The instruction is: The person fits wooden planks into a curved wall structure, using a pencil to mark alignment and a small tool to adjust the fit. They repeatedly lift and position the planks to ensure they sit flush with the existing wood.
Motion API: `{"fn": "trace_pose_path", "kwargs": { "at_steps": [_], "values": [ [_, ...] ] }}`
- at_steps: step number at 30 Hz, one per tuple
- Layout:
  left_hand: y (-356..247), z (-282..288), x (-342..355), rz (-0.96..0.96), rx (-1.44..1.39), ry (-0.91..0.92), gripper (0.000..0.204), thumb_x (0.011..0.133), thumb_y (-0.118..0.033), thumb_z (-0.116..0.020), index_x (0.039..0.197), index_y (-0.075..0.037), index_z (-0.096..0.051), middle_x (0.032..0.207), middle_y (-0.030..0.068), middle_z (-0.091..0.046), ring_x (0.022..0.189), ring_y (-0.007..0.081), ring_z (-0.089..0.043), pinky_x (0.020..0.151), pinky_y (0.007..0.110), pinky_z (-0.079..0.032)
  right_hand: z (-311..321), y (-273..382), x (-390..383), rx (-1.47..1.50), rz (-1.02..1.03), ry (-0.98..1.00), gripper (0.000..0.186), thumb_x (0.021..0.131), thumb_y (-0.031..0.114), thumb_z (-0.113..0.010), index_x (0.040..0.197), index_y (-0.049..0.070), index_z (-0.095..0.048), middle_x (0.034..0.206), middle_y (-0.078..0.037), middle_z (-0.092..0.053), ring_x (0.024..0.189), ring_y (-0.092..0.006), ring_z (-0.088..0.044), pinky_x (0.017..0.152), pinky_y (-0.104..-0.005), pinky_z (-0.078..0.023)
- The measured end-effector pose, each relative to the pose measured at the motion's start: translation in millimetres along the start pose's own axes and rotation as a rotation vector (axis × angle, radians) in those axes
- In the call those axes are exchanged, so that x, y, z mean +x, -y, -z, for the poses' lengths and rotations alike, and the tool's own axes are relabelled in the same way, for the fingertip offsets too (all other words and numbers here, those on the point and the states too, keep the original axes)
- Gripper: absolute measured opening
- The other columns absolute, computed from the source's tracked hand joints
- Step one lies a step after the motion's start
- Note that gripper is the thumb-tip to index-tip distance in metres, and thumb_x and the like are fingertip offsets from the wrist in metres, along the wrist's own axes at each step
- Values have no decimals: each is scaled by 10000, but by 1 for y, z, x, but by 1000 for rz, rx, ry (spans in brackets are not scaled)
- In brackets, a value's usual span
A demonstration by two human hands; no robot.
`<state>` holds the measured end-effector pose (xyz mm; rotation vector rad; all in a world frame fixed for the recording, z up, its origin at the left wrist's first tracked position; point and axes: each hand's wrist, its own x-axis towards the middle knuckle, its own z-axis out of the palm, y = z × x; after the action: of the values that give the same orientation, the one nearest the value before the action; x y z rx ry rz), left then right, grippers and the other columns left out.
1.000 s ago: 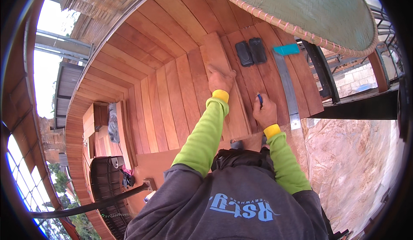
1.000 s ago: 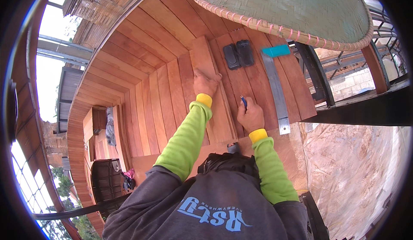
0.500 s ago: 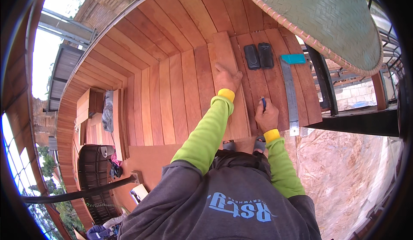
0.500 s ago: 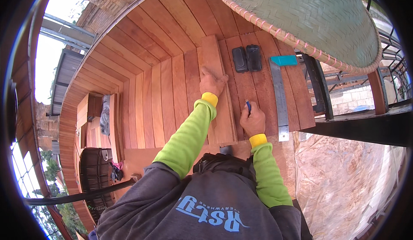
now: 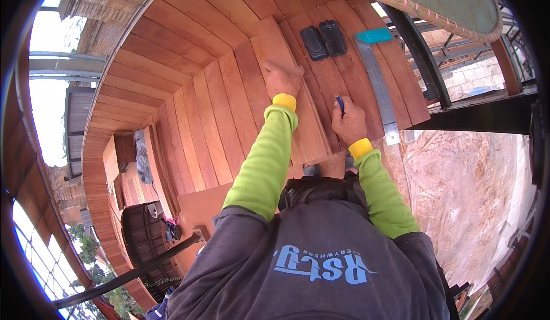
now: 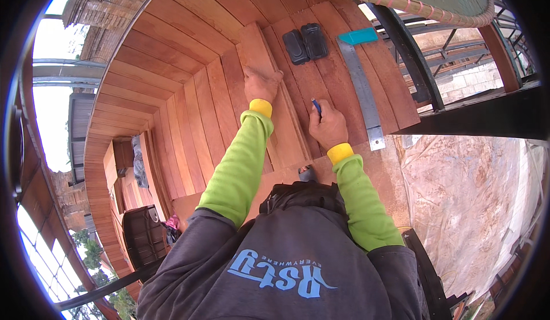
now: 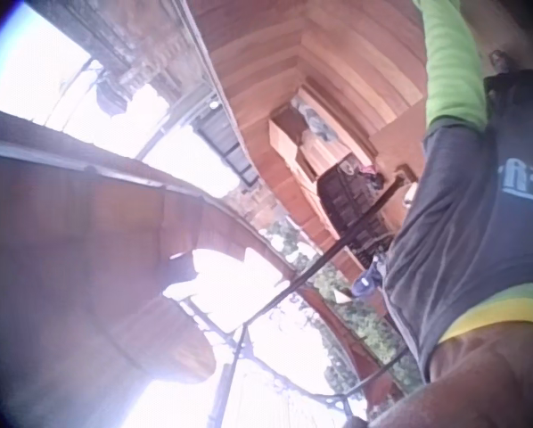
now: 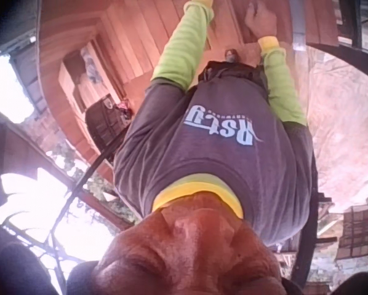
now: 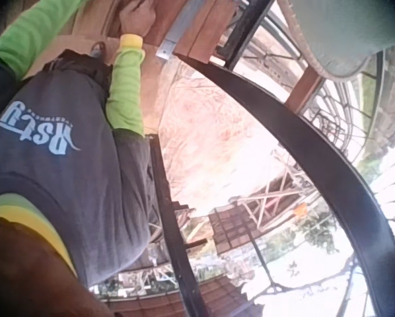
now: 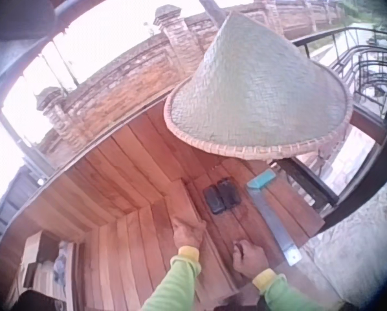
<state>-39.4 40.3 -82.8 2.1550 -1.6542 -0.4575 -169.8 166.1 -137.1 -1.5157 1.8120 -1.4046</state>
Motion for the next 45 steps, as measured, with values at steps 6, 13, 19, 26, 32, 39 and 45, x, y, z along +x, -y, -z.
{"fn": "trace_pose_path", "kwargs": {
  "at_steps": [6, 13, 19, 26, 32, 39, 45],
  "values": [
    [-1, -3, 1, -29, 16, -13, 1046, 692, -390, -760, 1389, 137, -185, 987, 316, -630, 959, 437, -619, 846, 437, -512, 0, -3, 1, 11, 14, -15, 92, 870, 136, -574, 867, 46, -555, 658, -228, -584, 630, -431, -595, 525, -498, -460],
    [3, -4, 2, -57, 5, -26, 1052, 692, -388, -767, 1375, 164, -189, 968, 326, -630, 941, 436, -627, 831, 432, -517, 0, -1, 2, 8, 15, -7, 108, 875, 140, -570, 840, 45, -533, 659, -232, -580, 626, -433, -592, 528, -496, -460],
    [4, -7, 3, -53, 12, -38, 1070, 683, -385, -775, 1380, 167, -180, 955, 324, -633, 933, 431, -630, 829, 427, -518, -1, -2, 2, 10, 24, -8, 108, 877, 143, -569, 843, 46, -535, 660, -232, -581, 630, -434, -593, 529, -495, -461],
    [3, -7, 3, -45, 1, -35, 1060, 683, -372, -777, 1385, 153, -181, 967, 323, -632, 940, 433, -628, 838, 428, -516, 0, -3, 1, -4, 14, 1, 101, 874, 143, -573, 858, 49, -542, 667, -232, -585, 636, -434, -596, 531, -498, -465],
    [4, -6, 4, -41, 3, -32, 1041, 686, -362, -776, 1384, 139, -187, 977, 329, -627, 948, 439, -625, 842, 433, -515, -1, -2, 1, 0, 25, -3, 94, 873, 141, -570, 869, 50, -547, 673, -230, -590, 640, -434, -598, 533, -498, -468],
    [4, -8, 3, -55, 8, -51, 1036, 692, -362, -771, 1377, 148, -185, 935, 321, -637, 916, 444, -632, 817, 437, -522, -1, -3, 1, 4, 15, 0, 101, 875, 145, -565, 871, 45, -548, 687, -231, -594, 651, -432, -601, 544, -499, -468],
    [4, -10, 2, -37, 3, -57, 1065, 689, -364, -774, 1401, 116, -144, 1009, 342, -611, 952, 449, -617, 842, 453, -510, -1, -5, 0, -21, 21, 10, 98, 871, 141, -568, 868, 45, -547, 692, -229, -594, 653, -431, -601, 546, -498, -470]
  ]
}}
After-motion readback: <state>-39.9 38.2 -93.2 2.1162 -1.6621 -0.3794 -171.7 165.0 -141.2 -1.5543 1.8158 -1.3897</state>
